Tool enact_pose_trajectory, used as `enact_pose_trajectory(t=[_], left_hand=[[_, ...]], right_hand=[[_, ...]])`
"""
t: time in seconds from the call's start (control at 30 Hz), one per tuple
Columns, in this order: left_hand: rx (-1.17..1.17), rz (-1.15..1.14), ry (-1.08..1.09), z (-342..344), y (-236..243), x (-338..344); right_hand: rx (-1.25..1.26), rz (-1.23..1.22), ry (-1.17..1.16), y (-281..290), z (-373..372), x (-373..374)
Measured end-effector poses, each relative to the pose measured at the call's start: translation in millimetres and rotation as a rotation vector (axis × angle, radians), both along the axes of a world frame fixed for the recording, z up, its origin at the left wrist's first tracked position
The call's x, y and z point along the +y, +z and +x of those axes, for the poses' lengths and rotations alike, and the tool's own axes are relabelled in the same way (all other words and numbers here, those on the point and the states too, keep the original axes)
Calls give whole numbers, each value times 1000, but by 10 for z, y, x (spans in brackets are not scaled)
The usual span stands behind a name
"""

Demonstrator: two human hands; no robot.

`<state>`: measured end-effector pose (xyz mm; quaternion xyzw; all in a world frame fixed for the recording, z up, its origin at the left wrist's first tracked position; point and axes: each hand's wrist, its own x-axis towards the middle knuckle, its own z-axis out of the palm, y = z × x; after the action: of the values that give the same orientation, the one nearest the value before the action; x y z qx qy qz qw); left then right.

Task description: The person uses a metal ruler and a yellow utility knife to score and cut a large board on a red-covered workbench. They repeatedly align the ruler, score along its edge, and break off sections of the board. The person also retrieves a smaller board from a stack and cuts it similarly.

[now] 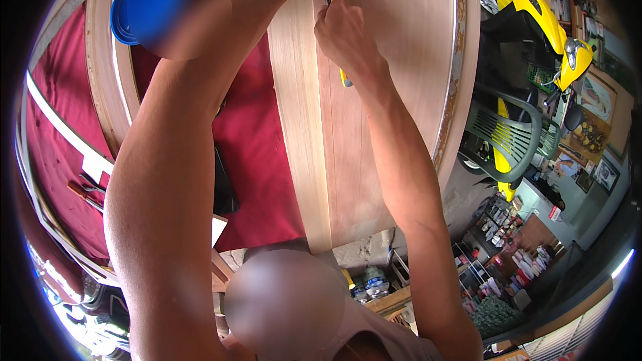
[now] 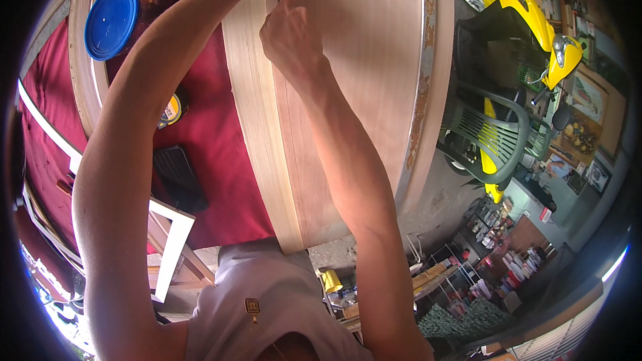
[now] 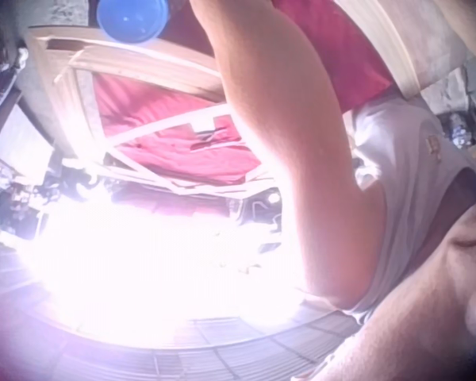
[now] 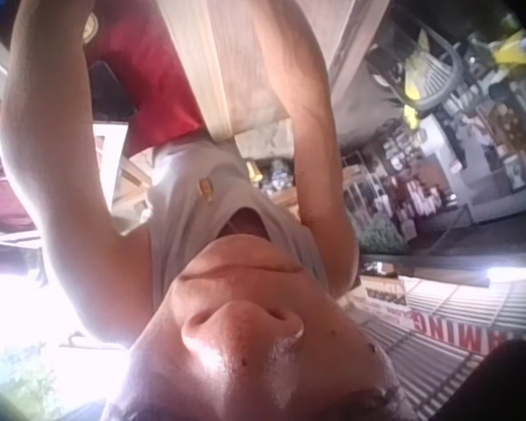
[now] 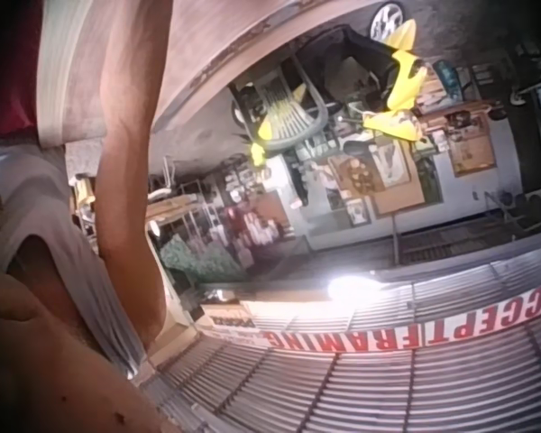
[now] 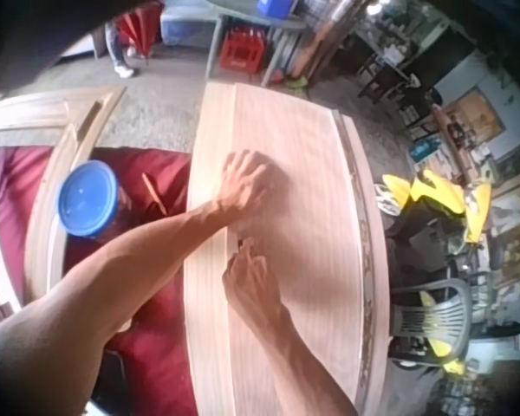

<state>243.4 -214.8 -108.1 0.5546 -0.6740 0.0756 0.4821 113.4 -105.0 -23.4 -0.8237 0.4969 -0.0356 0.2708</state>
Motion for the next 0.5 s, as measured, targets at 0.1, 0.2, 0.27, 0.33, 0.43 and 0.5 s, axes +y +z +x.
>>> enact_pose_trajectory(t=[0.1,0.2,0.27,0.33,0.43,0.5], left_hand=[[22,-18,-24,0,12,-3],[36,-58,-56,3,22,4],[36,-74,-45,5,23,9],[39,-67,-46,9,15,9],[42,-32,-44,4,-14,-4],[26,-27,-7,-5,-39,-26]], right_hand=[[21,-41,63,-14,-4,-31],[119,103,-4,15,25,-111],[178,172,-54,62,52,-144],[231,194,-70,115,80,-160],[312,256,-48,181,97,-196],[343,238,-69,188,99,-159]])
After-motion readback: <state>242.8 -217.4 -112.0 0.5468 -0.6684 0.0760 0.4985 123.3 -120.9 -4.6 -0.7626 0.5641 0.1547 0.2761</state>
